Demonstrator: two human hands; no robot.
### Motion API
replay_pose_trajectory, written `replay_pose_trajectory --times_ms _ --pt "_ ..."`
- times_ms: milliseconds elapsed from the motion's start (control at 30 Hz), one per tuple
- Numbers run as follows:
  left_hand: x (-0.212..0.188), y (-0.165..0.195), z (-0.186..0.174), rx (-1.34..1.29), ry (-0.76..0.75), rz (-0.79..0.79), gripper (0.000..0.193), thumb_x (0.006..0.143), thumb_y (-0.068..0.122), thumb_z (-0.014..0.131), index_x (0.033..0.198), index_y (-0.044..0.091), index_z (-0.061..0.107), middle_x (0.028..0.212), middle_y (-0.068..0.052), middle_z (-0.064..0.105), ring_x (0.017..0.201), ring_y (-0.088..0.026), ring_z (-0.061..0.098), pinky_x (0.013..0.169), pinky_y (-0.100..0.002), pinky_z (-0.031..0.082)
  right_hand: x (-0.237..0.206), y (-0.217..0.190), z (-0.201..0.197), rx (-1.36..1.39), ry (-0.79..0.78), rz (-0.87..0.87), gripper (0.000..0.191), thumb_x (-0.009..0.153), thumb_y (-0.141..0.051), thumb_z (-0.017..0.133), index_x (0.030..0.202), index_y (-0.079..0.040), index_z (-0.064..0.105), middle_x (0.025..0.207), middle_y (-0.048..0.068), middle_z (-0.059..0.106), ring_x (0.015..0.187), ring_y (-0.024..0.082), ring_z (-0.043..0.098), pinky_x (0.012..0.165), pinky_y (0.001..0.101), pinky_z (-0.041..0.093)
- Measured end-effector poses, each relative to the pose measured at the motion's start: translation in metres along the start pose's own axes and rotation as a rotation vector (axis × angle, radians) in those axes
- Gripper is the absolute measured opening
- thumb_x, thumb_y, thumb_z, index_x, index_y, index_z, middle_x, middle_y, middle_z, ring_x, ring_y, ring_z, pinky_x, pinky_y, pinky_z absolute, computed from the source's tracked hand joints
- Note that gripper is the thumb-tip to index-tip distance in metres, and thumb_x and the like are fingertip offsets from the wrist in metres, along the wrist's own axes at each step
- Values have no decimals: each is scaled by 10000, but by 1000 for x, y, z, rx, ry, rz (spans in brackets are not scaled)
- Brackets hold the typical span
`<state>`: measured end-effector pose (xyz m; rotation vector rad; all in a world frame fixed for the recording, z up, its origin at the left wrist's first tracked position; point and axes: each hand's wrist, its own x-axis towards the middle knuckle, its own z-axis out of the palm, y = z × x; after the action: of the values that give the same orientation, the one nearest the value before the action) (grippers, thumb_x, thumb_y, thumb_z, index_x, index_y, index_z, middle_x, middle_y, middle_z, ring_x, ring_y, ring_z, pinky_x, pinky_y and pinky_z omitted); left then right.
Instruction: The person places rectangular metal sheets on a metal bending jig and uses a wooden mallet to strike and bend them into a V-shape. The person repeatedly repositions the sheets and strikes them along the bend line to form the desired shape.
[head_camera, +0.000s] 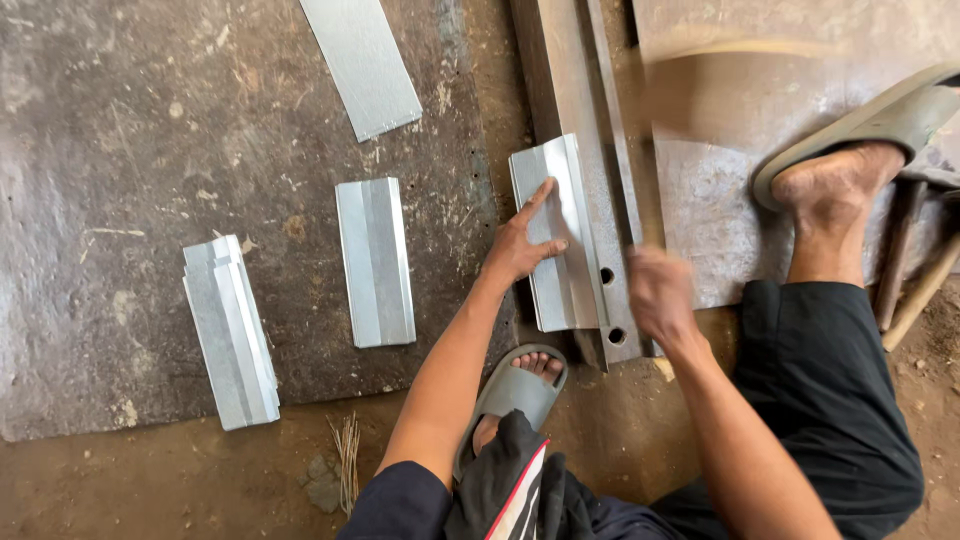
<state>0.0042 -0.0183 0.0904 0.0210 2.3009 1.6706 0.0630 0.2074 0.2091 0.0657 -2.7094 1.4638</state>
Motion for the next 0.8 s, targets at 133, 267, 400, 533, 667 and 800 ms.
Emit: replay_pose_trajectory --times_ms 133,267,400,533,667,800 --pt "-2 2 3 5 40 86 1077 714 161 917 1576 404 318 1630 13 412 1522 -270 380 1191 -429 306 -17 22 -19 350 -86 518 575 1113 -385 398 695 -10 521 520 53 472 412 134 464 400 309 381" --pt "-11 -2 8 51 74 91 1088 749 280 923 1616 359 271 1634 -23 436 1494 -299 437 1221 -442 371 -69 10 -51 336 45 107 454 1125 -350 421 876 -6 584 605 21 527 501 81 498 456 256 403" --pt "-19 -7 17 115 69 158 1204 661 303 960 1620 324 231 1592 -84 470 1437 -332 493 1181 -463 413 -100 -38 -92 441 219 4 432 1148 -389 432 1008 -3 566 784 27 556 614 82 539 547 248 469" --pt "-25 -7 22 160 71 95 1222 647 301 972 1614 331 226 1600 -77 465 1441 -344 479 1173 -463 427 -118 -42 -71 508 366 -139 401 1133 -350 422 978 -9 564 751 33 553 592 100 533 525 252 459" --pt "-25 -3 25 146 99 135 1213 652 262 973 1609 342 233 1623 -71 437 1468 -339 453 1189 -460 407 -138 6 -32 14 -64 172 373 1117 -311 413 948 -15 562 717 40 549 569 118 526 504 256 449" --pt "-24 -1 26 156 83 101 1200 666 238 963 1611 345 232 1622 -58 438 1478 -326 436 1194 -454 391 -188 33 -52 434 212 246 349 1102 -272 404 918 -20 560 683 47 546 547 136 520 482 260 438"
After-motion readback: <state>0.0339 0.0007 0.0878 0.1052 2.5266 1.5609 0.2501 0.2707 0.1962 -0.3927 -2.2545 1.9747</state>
